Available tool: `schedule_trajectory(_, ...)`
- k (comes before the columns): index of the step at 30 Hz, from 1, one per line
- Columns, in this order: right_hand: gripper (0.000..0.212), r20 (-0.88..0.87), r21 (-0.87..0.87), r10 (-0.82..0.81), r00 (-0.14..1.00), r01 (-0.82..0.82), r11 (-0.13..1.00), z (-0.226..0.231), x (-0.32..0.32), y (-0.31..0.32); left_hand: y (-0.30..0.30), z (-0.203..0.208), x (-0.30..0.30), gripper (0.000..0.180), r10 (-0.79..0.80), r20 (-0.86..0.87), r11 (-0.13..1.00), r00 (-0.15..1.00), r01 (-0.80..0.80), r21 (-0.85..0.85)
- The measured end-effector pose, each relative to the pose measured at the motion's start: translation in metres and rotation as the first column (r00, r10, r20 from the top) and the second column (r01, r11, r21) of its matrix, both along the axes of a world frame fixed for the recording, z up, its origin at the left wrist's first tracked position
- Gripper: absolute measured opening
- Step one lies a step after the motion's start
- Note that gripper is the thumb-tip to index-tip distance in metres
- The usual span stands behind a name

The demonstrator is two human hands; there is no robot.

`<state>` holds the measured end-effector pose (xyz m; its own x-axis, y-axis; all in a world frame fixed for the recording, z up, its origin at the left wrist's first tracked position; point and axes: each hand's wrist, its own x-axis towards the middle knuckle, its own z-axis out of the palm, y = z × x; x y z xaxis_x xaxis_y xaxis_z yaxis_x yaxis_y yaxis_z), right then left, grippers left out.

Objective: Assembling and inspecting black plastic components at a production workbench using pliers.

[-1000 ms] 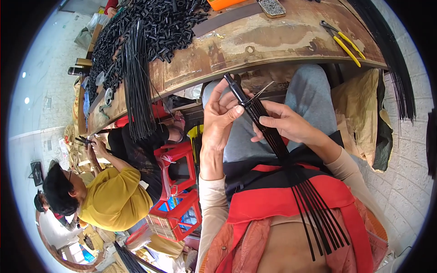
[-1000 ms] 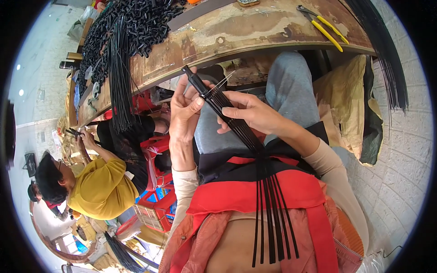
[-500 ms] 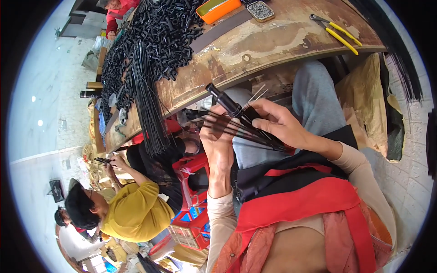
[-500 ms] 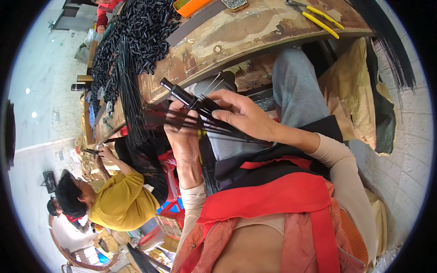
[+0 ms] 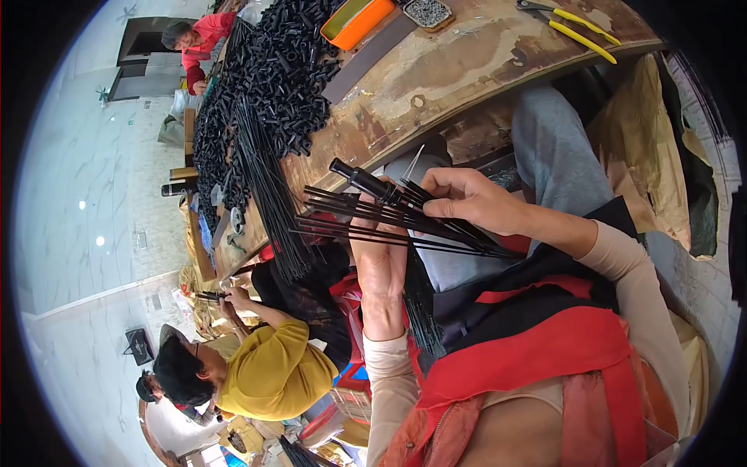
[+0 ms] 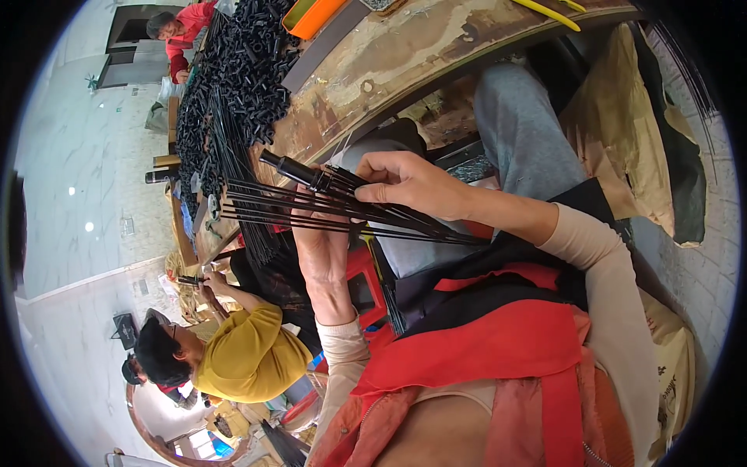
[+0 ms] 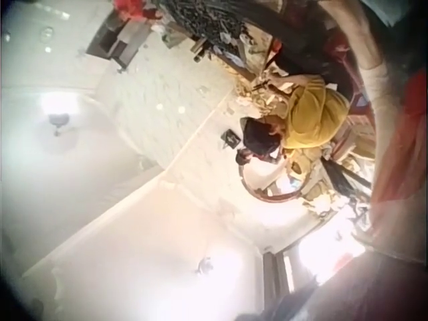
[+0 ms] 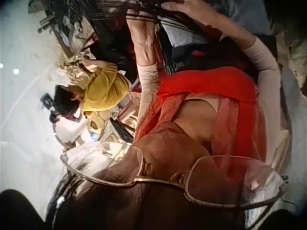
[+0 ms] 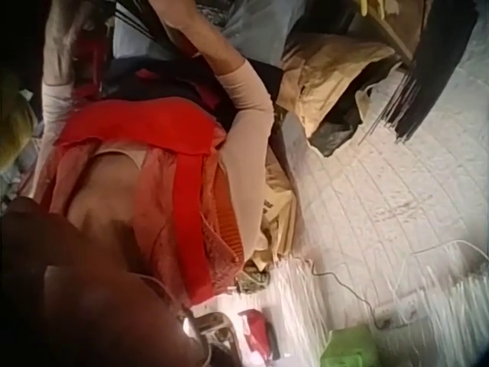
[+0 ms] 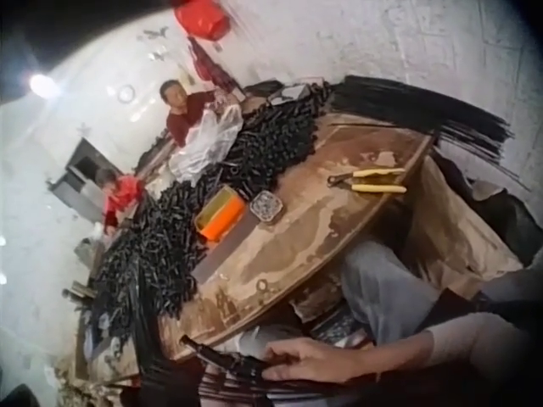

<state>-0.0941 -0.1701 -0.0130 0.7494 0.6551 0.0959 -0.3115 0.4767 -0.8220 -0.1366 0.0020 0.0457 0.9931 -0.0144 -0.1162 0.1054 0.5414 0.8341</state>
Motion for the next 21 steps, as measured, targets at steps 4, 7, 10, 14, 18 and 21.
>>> schedule_trajectory(4,0.008,-0.073,0.082,0.036,0.997,-0.03,0.996,-0.005,0.003,0.005,0.005,-0.003,0.003,0.041,-0.054,0.038,0.993,0.998,0.05,0.105)
schedule_trajectory(7,0.007,-0.12,0.118,0.066,0.991,-0.052,0.992,-0.005,0.004,0.006,0.01,-0.001,0.005,0.05,-0.098,-0.003,0.993,0.995,0.098,0.071)
schedule_trajectory(10,0.008,-0.146,0.154,0.095,0.985,-0.072,0.985,-0.006,0.005,0.005,0.01,-0.001,0.006,0.055,-0.058,-0.013,0.994,0.998,0.059,0.096)
schedule_trajectory(14,0.008,-0.183,0.229,0.143,0.973,-0.099,0.968,-0.012,0.007,0.008,0.009,0.006,0.007,0.056,-0.052,-0.088,0.993,0.995,0.061,0.103)
schedule_trajectory(18,0.007,-0.255,0.281,0.244,0.936,-0.169,0.945,-0.009,0.01,0.006,0.018,-0.002,0.007,0.05,-0.081,-0.016,0.988,0.997,0.083,0.132)
schedule_trajectory(21,0.007,-0.345,0.302,0.335,0.877,-0.234,0.924,-0.013,0.011,0.004,0.021,-0.004,0.006,0.037,-0.101,-0.04,0.975,0.994,0.107,0.194)
